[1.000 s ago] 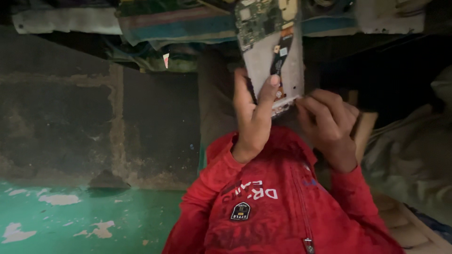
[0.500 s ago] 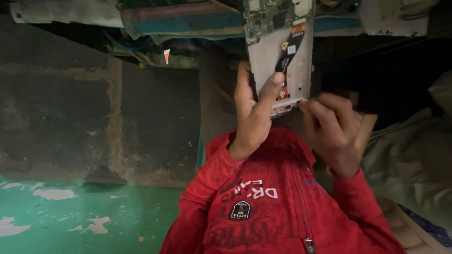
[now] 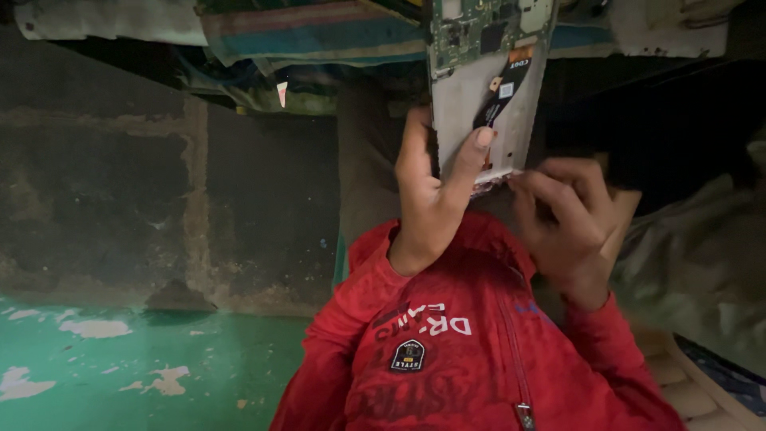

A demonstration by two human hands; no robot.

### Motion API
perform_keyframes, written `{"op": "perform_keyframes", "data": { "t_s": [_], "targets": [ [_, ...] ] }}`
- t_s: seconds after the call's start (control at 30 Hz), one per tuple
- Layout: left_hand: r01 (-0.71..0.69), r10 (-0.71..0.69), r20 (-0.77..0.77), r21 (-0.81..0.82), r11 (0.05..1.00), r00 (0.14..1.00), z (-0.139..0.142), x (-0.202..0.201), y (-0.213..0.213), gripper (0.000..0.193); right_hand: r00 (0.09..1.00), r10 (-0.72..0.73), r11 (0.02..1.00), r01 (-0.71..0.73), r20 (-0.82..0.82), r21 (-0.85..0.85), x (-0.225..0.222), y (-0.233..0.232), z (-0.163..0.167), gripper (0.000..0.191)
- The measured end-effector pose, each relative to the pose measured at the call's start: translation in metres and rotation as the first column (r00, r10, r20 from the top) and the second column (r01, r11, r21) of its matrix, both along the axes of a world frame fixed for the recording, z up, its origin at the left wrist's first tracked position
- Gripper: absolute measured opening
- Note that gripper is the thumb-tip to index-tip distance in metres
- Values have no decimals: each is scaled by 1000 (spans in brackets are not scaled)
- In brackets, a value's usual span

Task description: The person holds a disassembled smartphone and uses a screwdriver to unscrew and re-tighten screws on its internal frame, working on the exposed motherboard and mid-plate while seated at a cluttered workbench. They reposition the phone repeatedly and press components with their fingers.

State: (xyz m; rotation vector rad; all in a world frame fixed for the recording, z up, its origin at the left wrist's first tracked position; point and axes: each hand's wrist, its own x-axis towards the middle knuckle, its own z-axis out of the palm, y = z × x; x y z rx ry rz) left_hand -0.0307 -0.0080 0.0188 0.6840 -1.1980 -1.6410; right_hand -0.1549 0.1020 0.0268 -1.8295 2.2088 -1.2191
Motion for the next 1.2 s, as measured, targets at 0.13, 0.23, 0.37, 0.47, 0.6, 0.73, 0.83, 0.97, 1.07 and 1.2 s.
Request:
{"op": "perform_keyframes", "data": {
  "t_s": [0.13, 0.23, 0.37, 0.47, 0.6, 0.73, 0.83, 0.97, 1.07, 1.2],
  "targets": [
    [40, -38, -30, 67, 997, 999, 1, 1, -2, 34, 996, 76, 997, -75, -40, 22, -4, -6, 9, 20],
    [36, -36, -1, 28, 999, 999, -3, 1, -4, 33, 995, 89, 993, -92, 33, 75, -5, -10, 12, 19],
    [56, -56, 9, 49, 997, 998, -8, 2, -9, 34, 993, 99, 990, -104, 58, 93, -4, -13, 18, 20],
    [45, -41, -57, 80, 996, 998, -10, 1, -8, 31, 999, 43, 998, -44, 29, 37, 4, -12, 24, 23],
    [9, 14, -170, 135, 991, 985, -11, -4, -6, 25, 979, -137, 983, 115, 154, 143, 21, -4, 29, 25],
    [-6, 62, -252, 215, 976, 966, -11, -8, -5, 22, 979, -115, 991, 102, 167, 83, 25, -3, 15, 23],
    [13, 59, -288, 244, 970, 956, -11, -7, -4, 21, 982, -93, 995, 83, 165, 62, 22, 1, 4, 24],
    [39, 41, -323, 236, 971, 946, -9, -7, -4, 22, 950, -46, 996, 66, 308, -53, 20, 13, -10, 13],
    [113, 24, -388, 326, 939, 921, -7, -4, -8, 28, 308, 144, 972, 133, 940, -192, 5, 27, -17, 17],
    [308, -75, -523, 375, 875, 849, -8, -1, -18, 39, -586, 279, 953, 267, 761, -144, -22, 37, -40, 17]
  ]
}}
